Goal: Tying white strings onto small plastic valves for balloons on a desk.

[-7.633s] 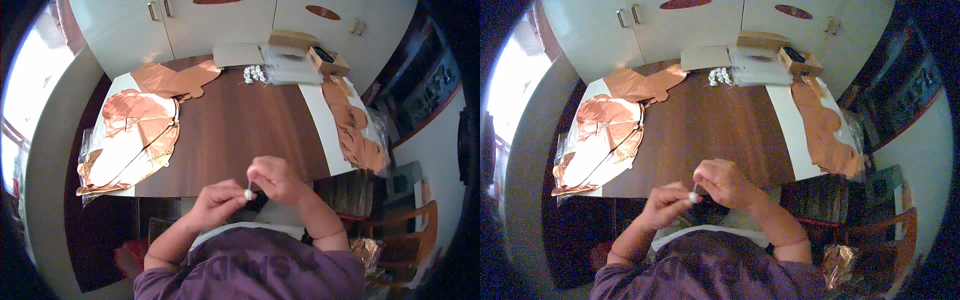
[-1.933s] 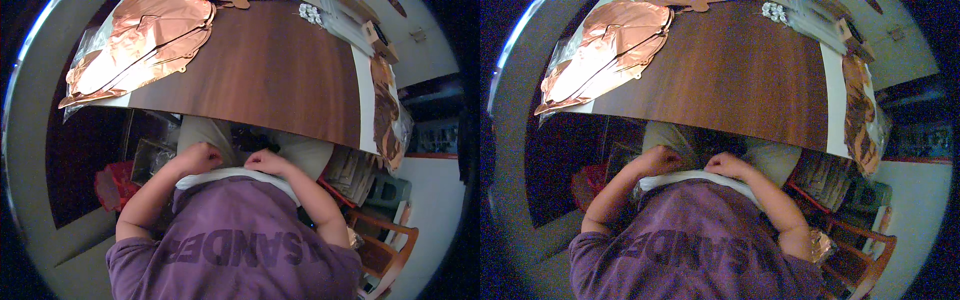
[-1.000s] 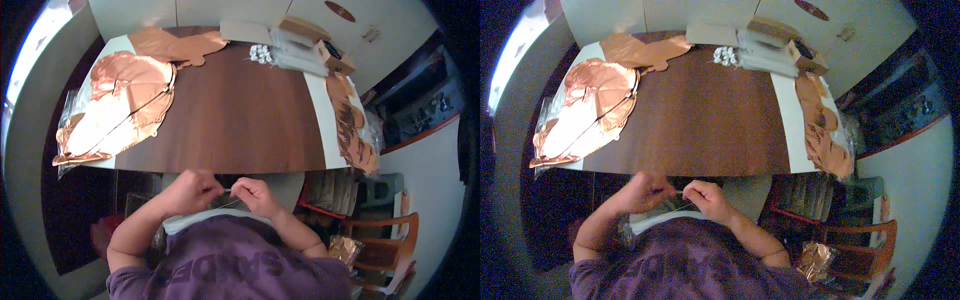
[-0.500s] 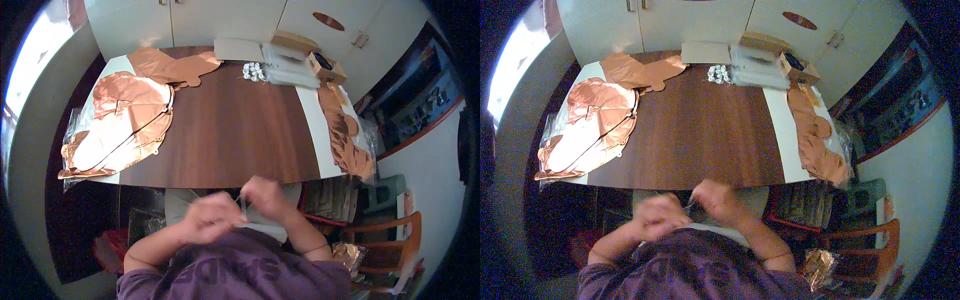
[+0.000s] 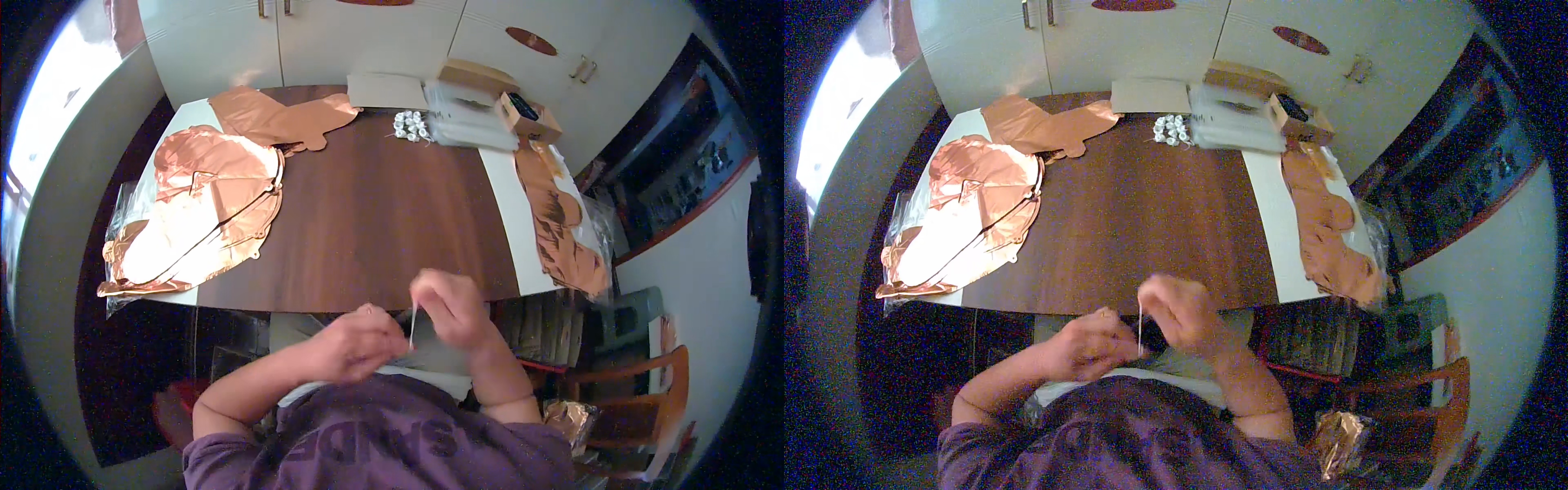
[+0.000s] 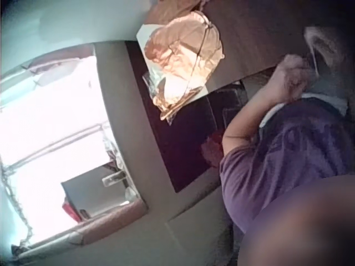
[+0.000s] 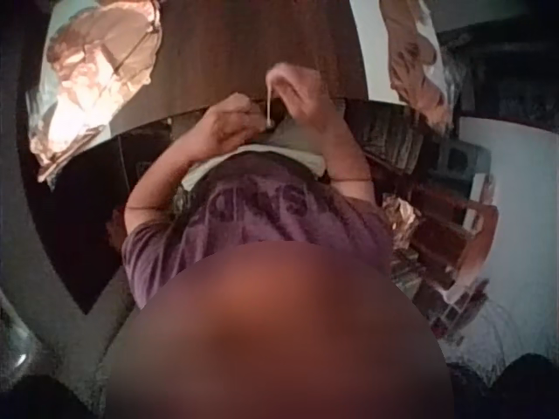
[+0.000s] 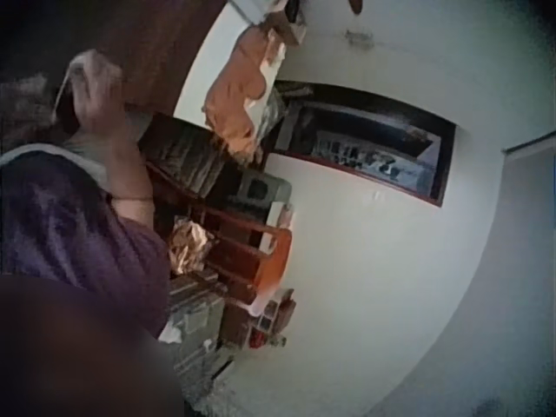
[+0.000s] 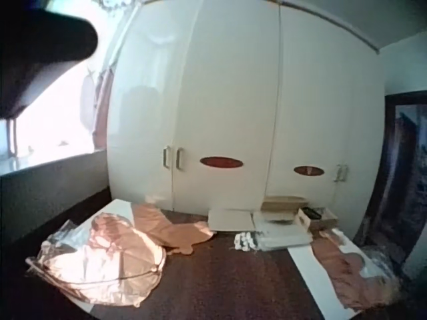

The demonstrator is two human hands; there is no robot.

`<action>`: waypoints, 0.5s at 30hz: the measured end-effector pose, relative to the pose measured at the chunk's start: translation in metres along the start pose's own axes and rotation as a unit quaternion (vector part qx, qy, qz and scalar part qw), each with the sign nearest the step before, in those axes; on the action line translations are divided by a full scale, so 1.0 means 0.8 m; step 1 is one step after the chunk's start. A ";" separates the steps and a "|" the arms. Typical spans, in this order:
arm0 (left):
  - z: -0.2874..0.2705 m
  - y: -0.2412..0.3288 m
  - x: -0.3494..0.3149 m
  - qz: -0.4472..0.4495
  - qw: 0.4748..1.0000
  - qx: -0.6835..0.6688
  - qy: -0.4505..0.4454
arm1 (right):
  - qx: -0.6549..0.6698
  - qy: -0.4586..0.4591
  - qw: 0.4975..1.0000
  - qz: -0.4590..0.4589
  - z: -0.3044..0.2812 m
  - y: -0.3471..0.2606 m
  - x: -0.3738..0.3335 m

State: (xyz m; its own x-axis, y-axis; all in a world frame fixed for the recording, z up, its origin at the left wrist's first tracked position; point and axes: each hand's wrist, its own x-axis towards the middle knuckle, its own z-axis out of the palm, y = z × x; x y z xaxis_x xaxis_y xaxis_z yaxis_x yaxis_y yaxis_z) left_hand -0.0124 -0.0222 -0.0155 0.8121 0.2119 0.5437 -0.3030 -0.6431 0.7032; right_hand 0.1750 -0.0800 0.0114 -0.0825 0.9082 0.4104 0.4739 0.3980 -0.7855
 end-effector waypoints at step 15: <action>-0.005 -0.003 0.007 -0.034 0.999 -0.026 0.020 | 0.033 -0.034 0.998 0.039 -0.009 -0.007 0.010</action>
State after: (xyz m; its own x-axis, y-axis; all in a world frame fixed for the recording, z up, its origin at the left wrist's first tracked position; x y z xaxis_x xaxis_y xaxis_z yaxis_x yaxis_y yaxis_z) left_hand -0.0093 -0.0165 -0.0127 0.8118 0.2838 0.5103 -0.2733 -0.5876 0.7616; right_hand 0.1778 -0.0756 0.0220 -0.1085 0.9425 0.3161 0.4229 0.3315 -0.8434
